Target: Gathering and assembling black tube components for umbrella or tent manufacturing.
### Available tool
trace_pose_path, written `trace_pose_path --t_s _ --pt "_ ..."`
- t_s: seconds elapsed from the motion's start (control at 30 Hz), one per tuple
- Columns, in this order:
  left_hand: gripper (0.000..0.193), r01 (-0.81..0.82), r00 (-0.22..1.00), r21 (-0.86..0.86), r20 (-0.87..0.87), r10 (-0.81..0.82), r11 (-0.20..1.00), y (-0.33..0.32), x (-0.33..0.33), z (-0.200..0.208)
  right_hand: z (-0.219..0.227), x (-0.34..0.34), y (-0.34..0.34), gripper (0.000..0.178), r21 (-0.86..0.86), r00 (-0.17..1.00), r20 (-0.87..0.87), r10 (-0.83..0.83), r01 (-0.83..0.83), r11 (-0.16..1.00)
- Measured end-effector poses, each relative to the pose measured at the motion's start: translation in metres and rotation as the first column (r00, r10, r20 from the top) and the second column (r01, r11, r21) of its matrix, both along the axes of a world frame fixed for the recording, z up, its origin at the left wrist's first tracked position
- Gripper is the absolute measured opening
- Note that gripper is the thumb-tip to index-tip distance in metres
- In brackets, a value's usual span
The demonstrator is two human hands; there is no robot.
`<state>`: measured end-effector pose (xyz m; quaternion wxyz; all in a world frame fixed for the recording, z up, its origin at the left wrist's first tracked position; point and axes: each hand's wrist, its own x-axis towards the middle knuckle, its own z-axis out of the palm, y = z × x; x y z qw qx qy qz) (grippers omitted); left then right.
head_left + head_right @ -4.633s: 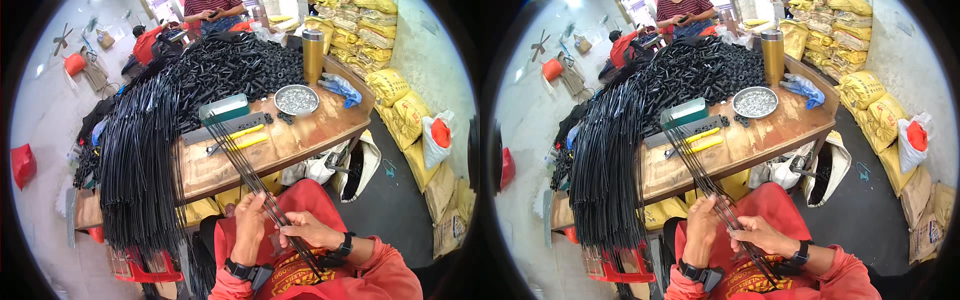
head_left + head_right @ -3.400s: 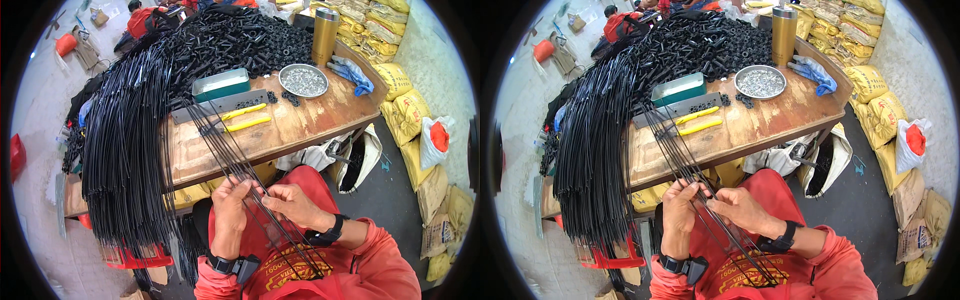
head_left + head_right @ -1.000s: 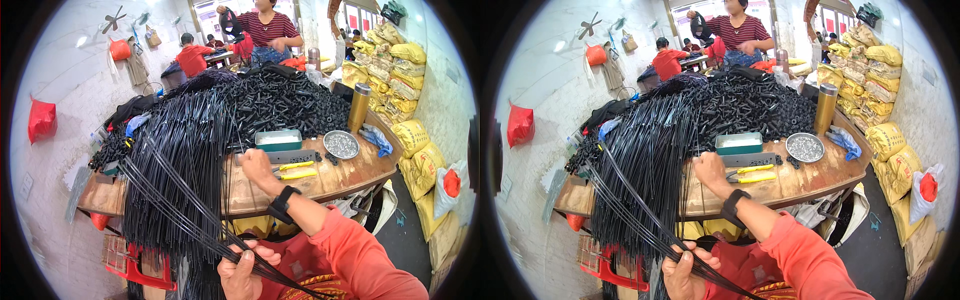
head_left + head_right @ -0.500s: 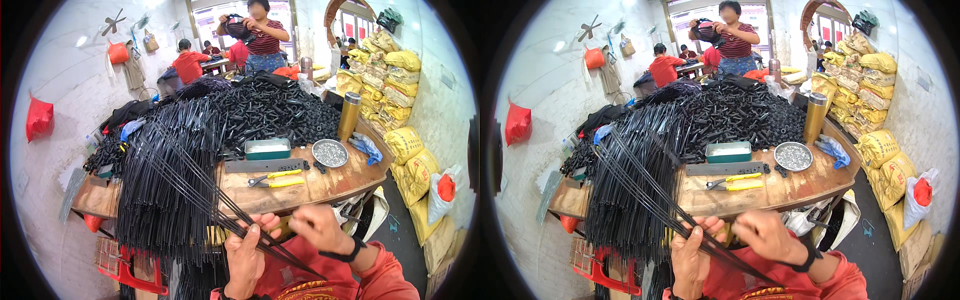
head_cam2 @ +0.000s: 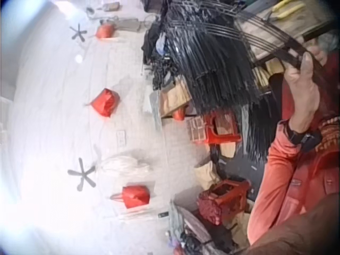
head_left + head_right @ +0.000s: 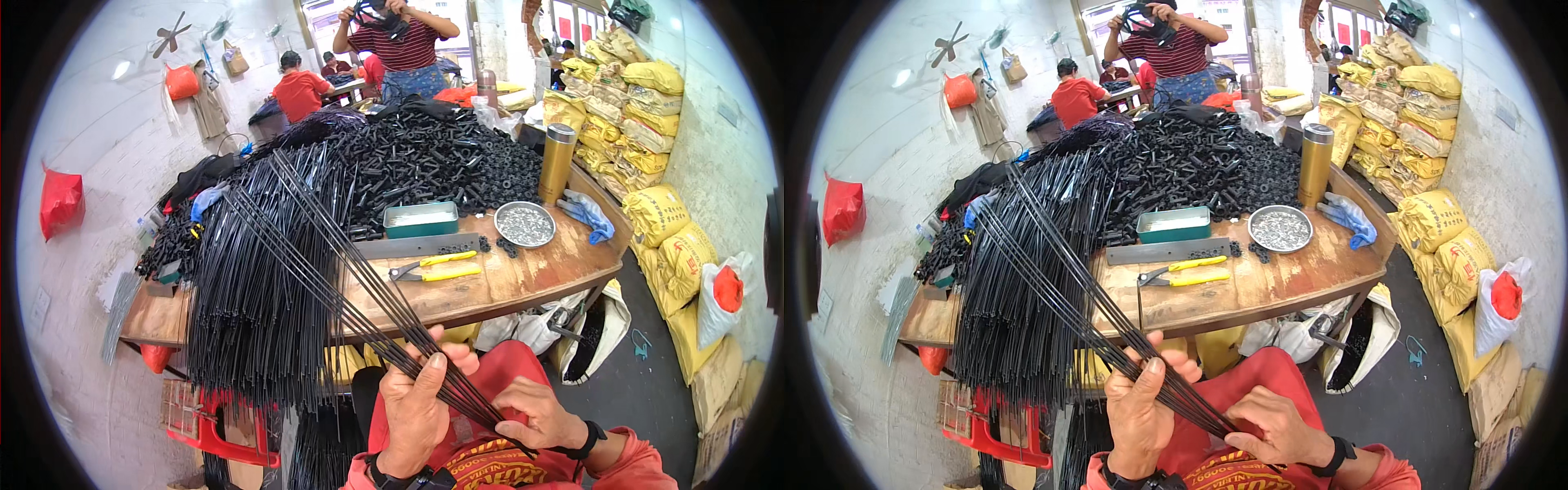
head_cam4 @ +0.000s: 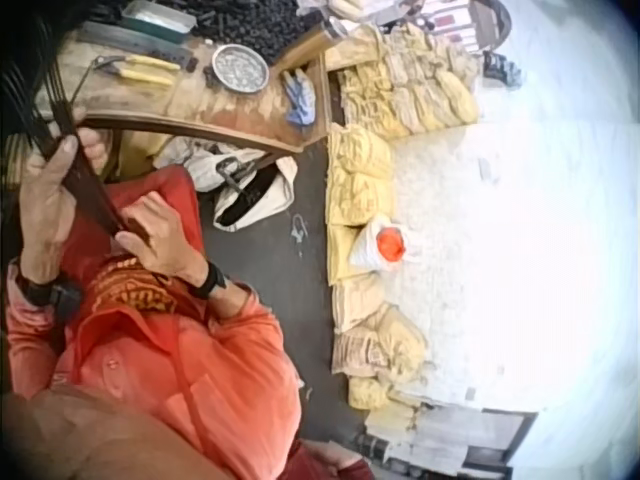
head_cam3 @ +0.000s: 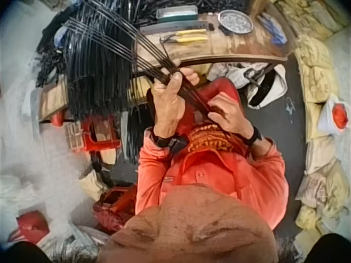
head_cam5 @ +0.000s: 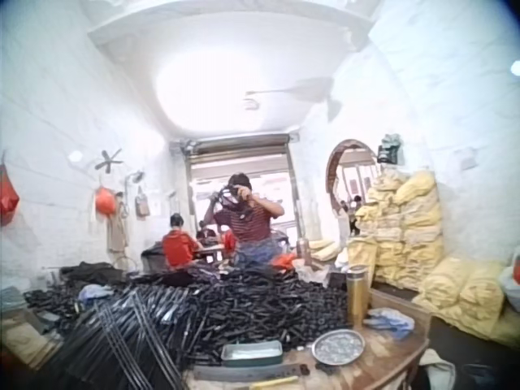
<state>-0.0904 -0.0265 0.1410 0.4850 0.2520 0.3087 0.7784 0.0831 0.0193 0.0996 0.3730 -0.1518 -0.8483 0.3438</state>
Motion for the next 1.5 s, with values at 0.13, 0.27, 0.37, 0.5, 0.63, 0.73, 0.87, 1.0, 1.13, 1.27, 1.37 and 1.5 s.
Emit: trace_pose_path --t_s 0.13,0.27,0.37,0.5,0.63,0.73,0.87,1.0,1.13,1.27,1.37,1.5 --pt "0.023 0.093 0.995 0.082 0.032 -0.096 0.992 -0.014 0.009 -0.002 0.003 0.001 0.029 0.024 -0.104 0.995 0.095 -0.022 0.032 0.994" --pt "0.02 0.169 0.986 0.089 -0.012 -0.169 0.982 -0.025 0.018 0.011 0.011 -0.024 0.091 0.019 0.051 0.949 0.171 -0.266 0.261 0.964" --pt "0.02 0.132 0.991 -0.025 -0.022 -0.132 0.991 -0.017 0.019 0.004 0.003 -0.051 0.135 0.024 0.202 0.888 0.241 -0.393 0.35 0.915" --pt "0.018 0.125 0.992 -0.171 0.02 -0.123 0.977 0.007 0.01 -0.017 -0.006 -0.078 0.166 0.038 0.446 0.856 0.213 -0.472 0.345 0.826" --pt "0.018 0.115 0.992 -0.242 0.073 -0.1 0.963 0.025 -0.002 -0.038 -0.008 -0.102 0.173 0.045 0.499 0.847 0.304 -0.436 0.248 0.83" --pt "0.018 0.104 0.992 -0.31 0.104 -0.075 0.945 0.023 -0.003 -0.039 -0.012 -0.114 0.176 0.044 0.556 0.841 0.335 -0.426 0.189 0.81" --pt "0.017 0.095 0.995 -0.293 0.052 -0.083 0.951 -0.002 0.011 -0.021 -0.013 -0.124 0.181 0.033 0.634 0.885 0.234 -0.403 0.176 0.753" --pt "0.023 0.226 0.957 0.11 -0.212 -0.2 0.968 -0.049 0.017 0.008 -0.014 -0.129 0.177 0.028 0.684 0.916 0.153 -0.371 0.172 0.709" --pt "0.021 0.214 0.958 0.033 -0.204 -0.203 0.976 -0.058 0.031 0.026 -0.016 -0.125 0.182 0.021 0.686 0.926 0.09 -0.367 0.209 0.697" --pt "0.014 0.241 0.954 0.076 -0.203 -0.222 0.968 -0.017 0.025 0.007 -0.018 -0.114 0.184 0.019 0.689 0.922 0.133 -0.363 0.177 0.703" --pt "0.015 0.21 0.978 -0.256 0.047 -0.205 0.943 0.022 0.012 -0.023 -0.014 -0.093 0.183 0.02 0.677 0.914 0.166 -0.371 0.169 0.717" --pt "0.015 0.306 0.95 -0.34 0.162 -0.265 0.889 0.057 -0.006 -0.072 -0.01 -0.058 0.193 0.025 0.651 0.881 0.226 -0.414 0.179 0.737"
